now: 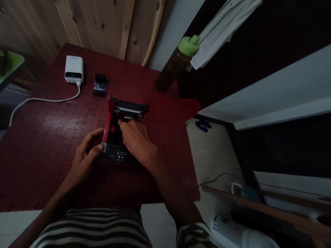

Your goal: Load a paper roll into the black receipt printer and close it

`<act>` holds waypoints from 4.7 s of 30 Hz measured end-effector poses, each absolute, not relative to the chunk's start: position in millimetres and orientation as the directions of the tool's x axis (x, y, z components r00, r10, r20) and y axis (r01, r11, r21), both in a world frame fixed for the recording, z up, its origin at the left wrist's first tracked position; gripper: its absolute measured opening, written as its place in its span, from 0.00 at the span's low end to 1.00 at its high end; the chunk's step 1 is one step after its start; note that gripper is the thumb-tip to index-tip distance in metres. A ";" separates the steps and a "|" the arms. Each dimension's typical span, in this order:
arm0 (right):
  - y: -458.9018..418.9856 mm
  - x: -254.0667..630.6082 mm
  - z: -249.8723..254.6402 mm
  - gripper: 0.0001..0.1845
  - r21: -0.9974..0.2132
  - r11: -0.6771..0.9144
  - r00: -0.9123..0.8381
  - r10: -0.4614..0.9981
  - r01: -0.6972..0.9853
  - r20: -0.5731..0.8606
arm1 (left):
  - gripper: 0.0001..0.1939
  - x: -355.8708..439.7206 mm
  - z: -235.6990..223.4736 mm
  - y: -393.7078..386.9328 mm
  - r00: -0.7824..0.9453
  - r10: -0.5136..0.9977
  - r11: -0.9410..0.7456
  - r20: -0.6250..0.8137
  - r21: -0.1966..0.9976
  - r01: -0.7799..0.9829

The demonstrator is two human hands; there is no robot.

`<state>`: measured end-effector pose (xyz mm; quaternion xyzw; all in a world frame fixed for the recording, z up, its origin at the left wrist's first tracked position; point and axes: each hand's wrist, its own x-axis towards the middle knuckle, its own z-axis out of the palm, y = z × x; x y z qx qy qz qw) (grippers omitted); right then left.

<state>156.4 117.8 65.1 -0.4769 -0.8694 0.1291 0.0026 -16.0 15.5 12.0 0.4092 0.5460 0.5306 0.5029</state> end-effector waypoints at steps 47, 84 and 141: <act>87.6 193.9 65.5 0.14 -0.540 0.609 -0.486 0.792 0.581 0.369 | 0.29 -13.0 22.8 14.9 -0.187 0.970 0.137 -0.154 0.986 -0.100; 27.1 189.5 51.9 0.10 -0.318 0.641 -0.406 0.721 0.698 0.562 | 0.35 -9.0 26.2 41.3 -0.163 0.976 0.125 -0.145 0.984 -0.130; 99.4 166.0 80.5 0.11 -0.270 0.622 -0.638 0.769 0.735 0.035 | 0.29 -7.7 10.7 12.8 -0.190 0.978 0.053 -0.087 0.983 -0.173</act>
